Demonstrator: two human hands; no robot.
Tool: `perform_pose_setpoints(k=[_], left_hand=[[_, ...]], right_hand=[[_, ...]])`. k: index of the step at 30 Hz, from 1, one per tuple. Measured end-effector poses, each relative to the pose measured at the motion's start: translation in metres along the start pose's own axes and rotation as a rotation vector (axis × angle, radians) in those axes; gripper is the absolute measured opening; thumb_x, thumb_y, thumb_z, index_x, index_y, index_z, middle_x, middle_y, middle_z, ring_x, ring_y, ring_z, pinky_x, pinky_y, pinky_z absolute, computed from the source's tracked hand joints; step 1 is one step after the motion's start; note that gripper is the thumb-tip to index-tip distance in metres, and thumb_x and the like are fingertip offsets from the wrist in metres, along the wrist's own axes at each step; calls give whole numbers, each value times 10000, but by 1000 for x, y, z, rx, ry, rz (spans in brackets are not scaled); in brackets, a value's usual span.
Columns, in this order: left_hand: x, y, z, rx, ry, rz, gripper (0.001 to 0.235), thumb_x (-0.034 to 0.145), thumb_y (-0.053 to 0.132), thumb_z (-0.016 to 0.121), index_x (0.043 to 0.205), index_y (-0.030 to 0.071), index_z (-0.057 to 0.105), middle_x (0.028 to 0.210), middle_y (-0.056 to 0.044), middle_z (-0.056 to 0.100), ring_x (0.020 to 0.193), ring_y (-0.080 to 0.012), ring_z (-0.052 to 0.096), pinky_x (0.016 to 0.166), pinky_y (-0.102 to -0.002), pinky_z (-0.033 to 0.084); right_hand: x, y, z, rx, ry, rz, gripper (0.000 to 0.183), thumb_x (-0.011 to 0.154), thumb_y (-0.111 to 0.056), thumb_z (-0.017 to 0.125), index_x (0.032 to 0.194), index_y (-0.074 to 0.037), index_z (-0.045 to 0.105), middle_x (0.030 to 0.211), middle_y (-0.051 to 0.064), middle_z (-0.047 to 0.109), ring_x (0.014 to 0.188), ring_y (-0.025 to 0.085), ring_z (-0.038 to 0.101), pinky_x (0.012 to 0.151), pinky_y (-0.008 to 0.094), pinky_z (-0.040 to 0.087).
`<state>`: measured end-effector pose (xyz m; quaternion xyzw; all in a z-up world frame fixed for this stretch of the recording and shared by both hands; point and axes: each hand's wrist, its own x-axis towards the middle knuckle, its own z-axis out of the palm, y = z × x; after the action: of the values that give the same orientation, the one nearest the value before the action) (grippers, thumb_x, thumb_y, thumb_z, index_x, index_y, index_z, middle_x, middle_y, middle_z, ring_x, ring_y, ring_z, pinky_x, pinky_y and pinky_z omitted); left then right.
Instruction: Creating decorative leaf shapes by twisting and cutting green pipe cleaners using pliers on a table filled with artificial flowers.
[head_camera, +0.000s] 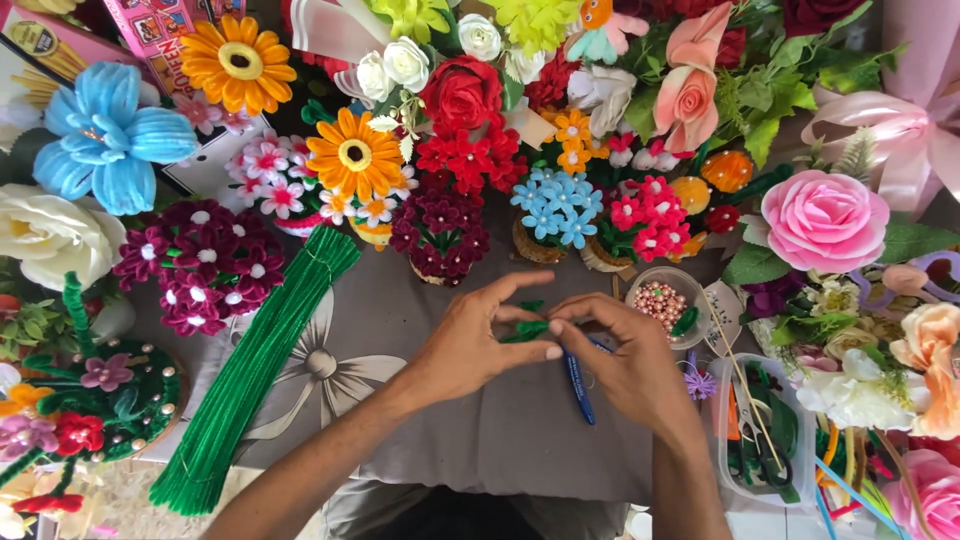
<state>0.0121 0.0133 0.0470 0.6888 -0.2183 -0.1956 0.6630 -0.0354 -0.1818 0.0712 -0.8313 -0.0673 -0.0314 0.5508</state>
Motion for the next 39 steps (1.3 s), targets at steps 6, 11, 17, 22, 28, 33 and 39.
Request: perform_pose_setpoints(k=[6, 11, 17, 22, 28, 33, 39], left_hand=[[4, -1, -4, 33, 79, 32, 147, 869, 134, 814, 998, 65, 812, 859, -147, 804, 819, -185, 729, 742, -334, 602], [7, -9, 0, -37, 89, 41, 128, 888, 101, 792, 1001, 44, 808, 807, -142, 795, 768, -141, 689, 697, -308, 601], [18, -31, 2, -252, 114, 0, 155, 875, 87, 811, 997, -7, 799, 862, -148, 797, 799, -140, 686, 718, -287, 607], [19, -41, 6, -359, 164, -18, 142, 860, 56, 821, 981, -18, 805, 868, -150, 795, 790, -144, 700, 700, -302, 618], [19, -52, 7, -383, 186, -25, 164, 847, 60, 840, 970, -38, 796, 874, -166, 790, 773, -131, 706, 698, -265, 618], [16, -54, 3, -337, 184, -33, 199, 846, 80, 840, 983, -55, 790, 873, -166, 791, 768, -132, 705, 699, -265, 617], [8, -39, 3, -259, 165, 8, 203, 907, 145, 794, 1020, -24, 793, 864, -169, 791, 770, -110, 689, 672, -259, 611]], right_hand=[[0, 6, -7, 16, 63, 81, 117, 911, -64, 756, 992, -2, 811, 800, 143, 794, 805, 154, 682, 740, 366, 607], [2, 5, -2, 68, 80, 119, 122, 902, -40, 755, 990, 25, 810, 774, 137, 784, 775, 151, 662, 722, 349, 610], [4, 17, 0, 175, 123, 108, 140, 885, -8, 774, 1003, 64, 801, 781, 154, 768, 761, 156, 670, 711, 316, 627], [4, 20, 6, 182, 144, 92, 145, 879, -7, 783, 1008, 55, 807, 777, 150, 767, 755, 143, 667, 697, 302, 630], [3, 26, 13, 200, 178, 89, 161, 867, 21, 790, 1018, 77, 792, 781, 162, 751, 775, 150, 659, 705, 302, 622], [3, 30, 15, 223, 188, 110, 144, 877, 22, 784, 1011, 73, 797, 785, 164, 750, 767, 148, 657, 703, 289, 613], [0, 25, 12, 180, 187, 122, 156, 866, 2, 799, 1010, 62, 802, 770, 145, 763, 768, 142, 696, 689, 264, 614]])
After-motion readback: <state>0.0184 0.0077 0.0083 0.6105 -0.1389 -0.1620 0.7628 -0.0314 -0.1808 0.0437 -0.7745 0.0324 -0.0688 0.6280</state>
